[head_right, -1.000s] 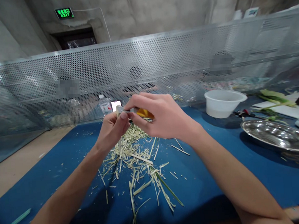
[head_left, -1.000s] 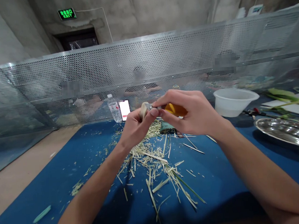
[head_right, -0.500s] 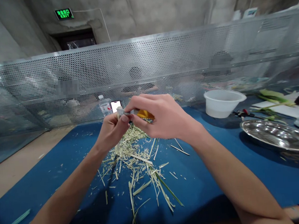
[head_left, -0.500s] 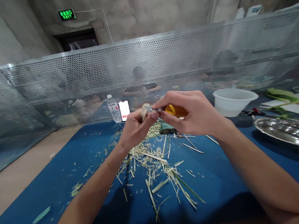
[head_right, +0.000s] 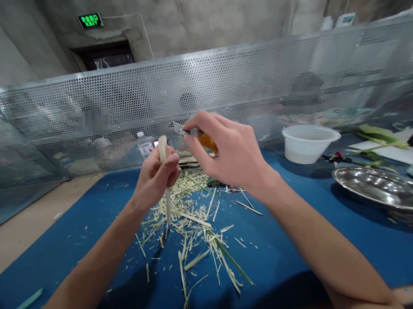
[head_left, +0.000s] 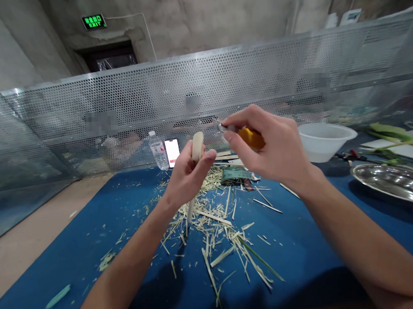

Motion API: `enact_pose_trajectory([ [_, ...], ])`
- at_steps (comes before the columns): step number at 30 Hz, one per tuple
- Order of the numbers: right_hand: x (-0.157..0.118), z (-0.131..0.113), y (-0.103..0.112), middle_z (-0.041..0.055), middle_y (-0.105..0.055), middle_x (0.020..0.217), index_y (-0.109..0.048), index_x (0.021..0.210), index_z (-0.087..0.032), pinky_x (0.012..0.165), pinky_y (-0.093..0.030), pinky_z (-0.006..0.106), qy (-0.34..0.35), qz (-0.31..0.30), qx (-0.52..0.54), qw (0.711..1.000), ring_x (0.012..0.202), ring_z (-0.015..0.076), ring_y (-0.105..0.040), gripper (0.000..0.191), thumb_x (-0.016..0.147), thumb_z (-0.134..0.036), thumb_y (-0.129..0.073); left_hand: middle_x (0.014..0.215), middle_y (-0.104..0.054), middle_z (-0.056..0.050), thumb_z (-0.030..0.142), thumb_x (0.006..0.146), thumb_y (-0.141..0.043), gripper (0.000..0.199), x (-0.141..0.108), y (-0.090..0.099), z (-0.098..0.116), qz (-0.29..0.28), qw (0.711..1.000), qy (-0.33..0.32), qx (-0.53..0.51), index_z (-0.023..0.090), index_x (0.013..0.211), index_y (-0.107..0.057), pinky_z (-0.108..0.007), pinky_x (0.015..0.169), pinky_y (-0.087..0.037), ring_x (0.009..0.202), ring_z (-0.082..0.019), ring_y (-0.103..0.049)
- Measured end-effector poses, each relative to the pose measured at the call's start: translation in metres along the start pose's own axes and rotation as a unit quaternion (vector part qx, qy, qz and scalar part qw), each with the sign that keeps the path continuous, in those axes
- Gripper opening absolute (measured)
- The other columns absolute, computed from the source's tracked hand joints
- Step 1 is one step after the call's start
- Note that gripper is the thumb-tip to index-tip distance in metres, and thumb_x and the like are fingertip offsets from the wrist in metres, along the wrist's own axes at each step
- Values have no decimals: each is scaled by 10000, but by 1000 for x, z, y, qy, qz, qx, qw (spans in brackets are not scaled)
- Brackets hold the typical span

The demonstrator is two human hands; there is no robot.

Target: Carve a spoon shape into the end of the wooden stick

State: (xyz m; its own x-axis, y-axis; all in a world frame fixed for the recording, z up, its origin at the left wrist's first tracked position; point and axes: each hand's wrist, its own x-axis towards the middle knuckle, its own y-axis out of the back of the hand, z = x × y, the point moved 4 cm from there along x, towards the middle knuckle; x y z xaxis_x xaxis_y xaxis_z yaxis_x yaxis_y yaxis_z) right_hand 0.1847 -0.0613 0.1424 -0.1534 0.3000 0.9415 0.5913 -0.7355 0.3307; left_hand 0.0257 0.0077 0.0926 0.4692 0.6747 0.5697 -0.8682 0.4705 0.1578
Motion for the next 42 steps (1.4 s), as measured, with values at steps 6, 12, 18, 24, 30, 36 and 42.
enact_pose_trajectory([
  [6, 0, 2, -2, 19, -745, 896, -673, 1028, -246, 683, -515, 282, 0, 7, 1, 1000, 751, 145, -677, 161, 918, -298, -568, 820, -470, 62, 433, 991, -485, 205, 2, -5, 6, -14, 995, -54, -79, 260, 1004, -376, -193, 362, -230, 418, -10, -370],
  [12, 0, 3, -3, 20, -748, 905, -674, 1022, -245, 694, -514, 276, -5, -1, 3, 1000, 765, 142, -681, 159, 916, -298, -569, 769, -428, 46, 463, 1012, -386, 289, 2, -8, 5, 14, 990, -18, -138, 221, 1088, -526, -212, 403, -297, 454, -38, -390],
  [18, 0, 3, -6, 25, -754, 952, -679, 1042, -244, 683, -512, 279, -15, -22, 12, 1000, 796, 149, -693, 184, 908, -302, -567, 713, -343, 55, 415, 992, -382, 262, 2, -14, -2, 34, 973, 43, -226, 227, 1025, -561, -206, 410, -183, 445, -46, -251],
  [24, 0, 4, -6, 43, -759, 974, -680, 1050, -247, 674, -518, 296, -28, -36, 7, 999, 805, 166, -696, 209, 922, -340, -544, 688, -296, 52, 444, 943, -414, 324, 3, -12, -13, 35, 964, 74, -252, 183, 968, -604, -218, 416, -169, 454, -53, -221],
  [30, 0, 5, -8, 49, -759, 986, -676, 1061, -237, 649, -504, 289, -30, -50, 0, 998, 782, 163, -689, 225, 924, -345, -534, 673, -279, 52, 428, 923, -425, 312, 4, -12, -19, 34, 962, 87, -258, 182, 954, -614, -220, 418, -164, 459, -64, -195],
  [36, 0, 5, -10, 42, -749, 972, -677, 1070, -235, 638, -483, 282, -37, -58, -1, 998, 777, 160, -682, 228, 925, -341, -537, 666, -265, 53, 432, 926, -420, 317, 3, -12, -19, 35, 962, 90, -255, 181, 944, -613, -232, 419, -155, 460, -70, -186],
  [42, 0, 6, -11, 38, -742, 950, -661, 1099, -235, 667, -476, 279, -40, -62, -3, 997, 758, 150, -667, 239, 938, -345, -523, 656, -260, 54, 423, 924, -419, 321, 2, -13, -16, 33, 962, 93, -255, 177, 949, -623, -234, 419, -153, 457, -68, -181],
])
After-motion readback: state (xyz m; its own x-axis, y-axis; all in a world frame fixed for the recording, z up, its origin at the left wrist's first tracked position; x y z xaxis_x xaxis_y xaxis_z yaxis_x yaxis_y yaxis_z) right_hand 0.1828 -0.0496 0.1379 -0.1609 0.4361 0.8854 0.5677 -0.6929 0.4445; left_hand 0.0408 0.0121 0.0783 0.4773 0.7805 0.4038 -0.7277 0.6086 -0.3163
